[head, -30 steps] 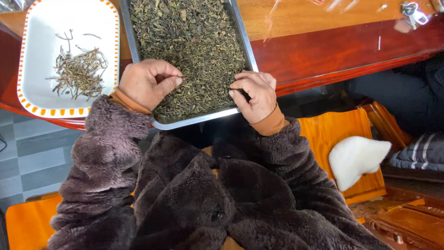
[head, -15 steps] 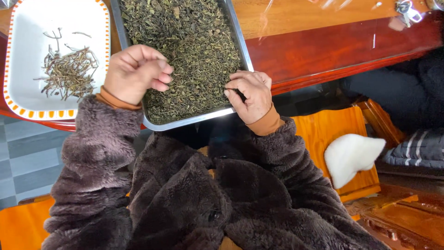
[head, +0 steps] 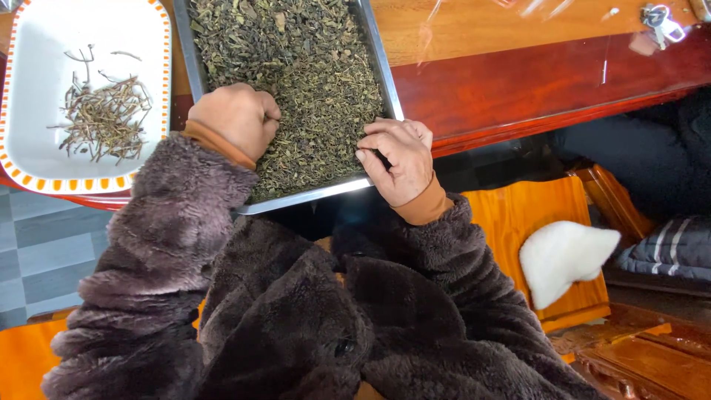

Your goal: Sorting dried tea leaves by manually removing stems and placing them in a separate bowl

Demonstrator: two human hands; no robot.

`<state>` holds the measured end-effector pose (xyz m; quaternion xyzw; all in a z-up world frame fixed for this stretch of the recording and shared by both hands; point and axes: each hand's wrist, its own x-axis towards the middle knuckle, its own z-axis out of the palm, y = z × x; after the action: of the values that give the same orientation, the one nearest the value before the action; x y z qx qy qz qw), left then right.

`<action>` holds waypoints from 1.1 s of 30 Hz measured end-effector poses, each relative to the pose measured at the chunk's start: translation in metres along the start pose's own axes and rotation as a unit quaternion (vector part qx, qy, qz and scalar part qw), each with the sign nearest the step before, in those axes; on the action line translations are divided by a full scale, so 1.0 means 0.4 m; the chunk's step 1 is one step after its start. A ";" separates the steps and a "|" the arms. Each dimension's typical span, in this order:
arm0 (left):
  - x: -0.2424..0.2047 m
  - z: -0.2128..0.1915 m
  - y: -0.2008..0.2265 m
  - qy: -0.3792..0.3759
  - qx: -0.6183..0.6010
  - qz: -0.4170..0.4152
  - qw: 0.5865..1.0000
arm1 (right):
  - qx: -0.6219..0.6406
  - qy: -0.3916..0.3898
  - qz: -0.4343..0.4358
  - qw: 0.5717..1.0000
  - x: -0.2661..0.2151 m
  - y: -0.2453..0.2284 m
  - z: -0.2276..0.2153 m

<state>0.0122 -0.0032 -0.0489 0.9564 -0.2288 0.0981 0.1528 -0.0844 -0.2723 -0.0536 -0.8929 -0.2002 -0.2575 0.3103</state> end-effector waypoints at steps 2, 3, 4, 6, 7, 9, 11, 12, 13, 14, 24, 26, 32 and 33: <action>0.009 0.006 -0.009 -0.017 0.026 0.009 0.999 | -0.001 -0.001 -0.001 1.000 0.002 -0.001 -0.001; 0.013 0.010 -0.014 -0.034 0.051 0.017 0.998 | -0.003 -0.003 0.000 1.000 0.002 -0.002 -0.002; 0.016 0.038 -0.028 -0.034 0.051 0.018 0.998 | -0.003 -0.002 0.000 1.000 0.003 0.001 0.000; 0.021 0.097 -0.052 -0.039 -0.003 0.024 0.999 | -0.011 -0.010 -0.004 1.000 -0.001 0.006 -0.001; 0.016 0.085 -0.043 -0.039 -0.004 0.026 0.999 | -0.013 -0.009 -0.003 1.000 -0.001 0.004 0.000; 0.009 0.059 -0.025 -0.026 0.001 0.023 0.999 | -0.013 -0.008 -0.003 1.000 0.000 0.001 0.000; 0.001 0.010 -0.006 -0.031 -0.003 0.029 0.999 | -0.015 -0.007 -0.005 1.000 0.001 0.005 0.001; -0.004 -0.013 0.004 -0.036 -0.006 0.032 0.999 | -0.014 -0.008 -0.009 1.000 0.001 0.007 0.001; -0.007 -0.033 0.013 -0.035 -0.008 0.036 0.999 | -0.018 -0.006 -0.007 1.000 -0.002 0.009 0.007; -0.011 -0.053 0.023 -0.044 -0.019 0.041 0.998 | -0.016 0.000 -0.011 1.000 -0.004 0.013 0.012; 0.000 -0.006 -0.002 -0.050 0.001 0.005 0.999 | -0.037 -0.014 -0.030 0.999 0.017 -0.022 -0.024; -0.020 -0.047 0.027 -0.030 -0.011 0.008 0.999 | -0.033 -0.013 -0.015 0.999 0.017 -0.019 -0.023; -0.032 -0.073 0.037 -0.054 -0.025 -0.008 0.998 | -0.009 -0.004 -0.015 1.000 0.005 -0.005 -0.013; -0.038 -0.057 0.022 -0.041 0.012 -0.005 0.999 | 0.001 -0.017 -0.007 1.000 0.003 -0.002 -0.009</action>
<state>-0.0077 0.0032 -0.0294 0.9625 -0.2292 0.0604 0.1318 -0.0852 -0.2738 -0.0502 -0.8954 -0.2122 -0.2438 0.3062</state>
